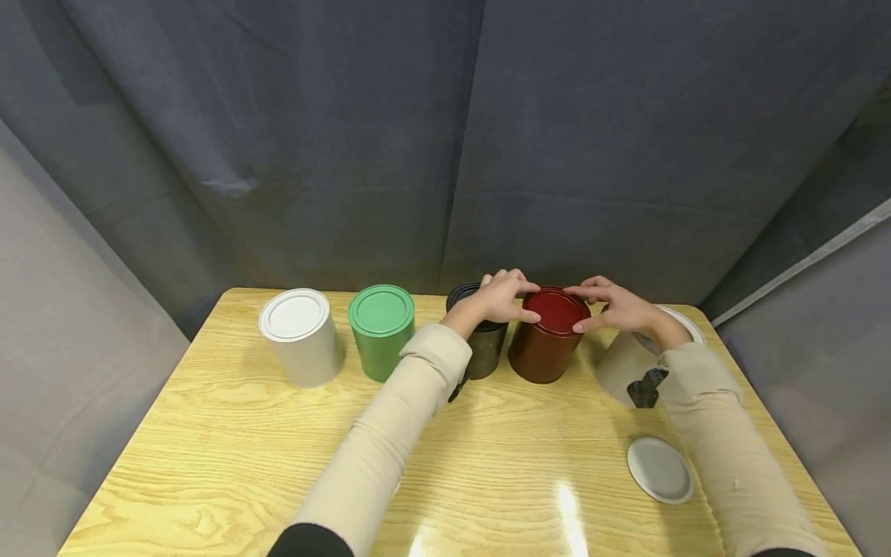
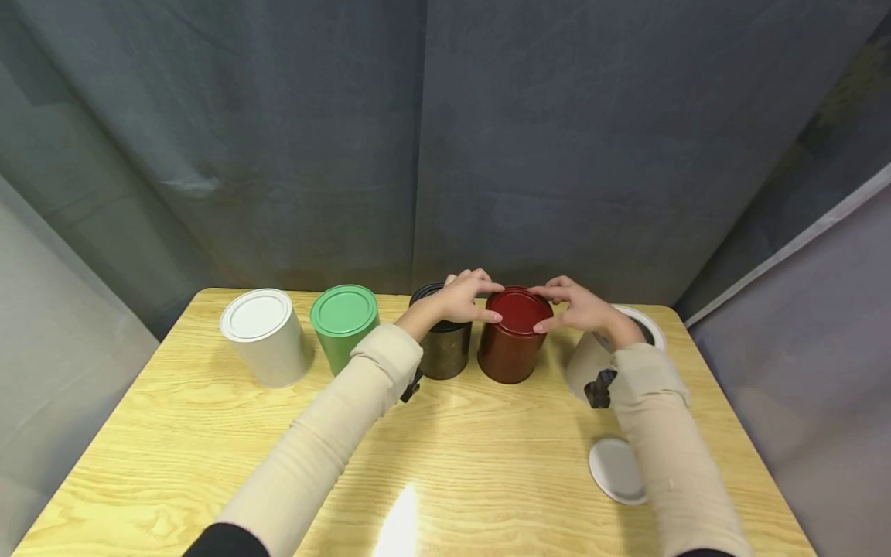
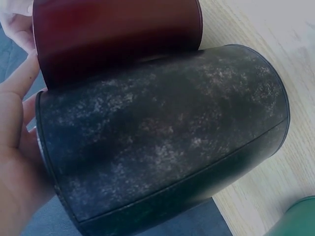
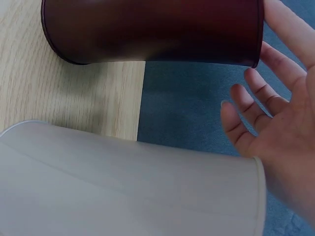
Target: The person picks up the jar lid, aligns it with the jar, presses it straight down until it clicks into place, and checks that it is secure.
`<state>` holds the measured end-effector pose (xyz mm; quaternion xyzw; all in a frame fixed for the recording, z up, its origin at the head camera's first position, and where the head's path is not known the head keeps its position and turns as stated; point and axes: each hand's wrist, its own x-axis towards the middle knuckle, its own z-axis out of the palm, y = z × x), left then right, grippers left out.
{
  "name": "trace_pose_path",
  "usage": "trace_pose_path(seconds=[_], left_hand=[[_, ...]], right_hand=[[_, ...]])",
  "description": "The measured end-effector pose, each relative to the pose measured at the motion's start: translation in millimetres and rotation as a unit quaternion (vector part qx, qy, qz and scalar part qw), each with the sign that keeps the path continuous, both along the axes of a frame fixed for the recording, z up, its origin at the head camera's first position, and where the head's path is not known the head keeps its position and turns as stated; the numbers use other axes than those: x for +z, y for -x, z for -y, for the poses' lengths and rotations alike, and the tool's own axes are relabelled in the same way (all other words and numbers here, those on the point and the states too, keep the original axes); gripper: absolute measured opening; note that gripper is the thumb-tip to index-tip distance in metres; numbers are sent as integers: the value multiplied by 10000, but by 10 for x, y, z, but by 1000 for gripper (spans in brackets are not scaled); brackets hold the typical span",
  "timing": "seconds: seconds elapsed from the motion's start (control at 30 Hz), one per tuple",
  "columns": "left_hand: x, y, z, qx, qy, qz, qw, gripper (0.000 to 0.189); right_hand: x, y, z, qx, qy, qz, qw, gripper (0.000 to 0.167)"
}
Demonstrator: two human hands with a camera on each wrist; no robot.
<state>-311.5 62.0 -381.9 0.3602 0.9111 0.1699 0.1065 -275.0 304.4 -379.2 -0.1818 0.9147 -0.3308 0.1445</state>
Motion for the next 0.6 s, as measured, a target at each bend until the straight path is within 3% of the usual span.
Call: trace_pose_path(seconds=[0.13, 0.4, 0.6], left_hand=[[-5, -7, -9, 20, 98, -25, 9999, 57], [23, -38, -15, 41, 258, -55, 9996, 57], [28, -40, -12, 32, 359, -78, 9993, 58]], right_hand=[[-2, -1, 22, -12, -88, -15, 10000, 67], [186, -130, 168, -125, -27, 92, 9999, 64], [29, -20, 75, -90, -68, 85, 9999, 68]])
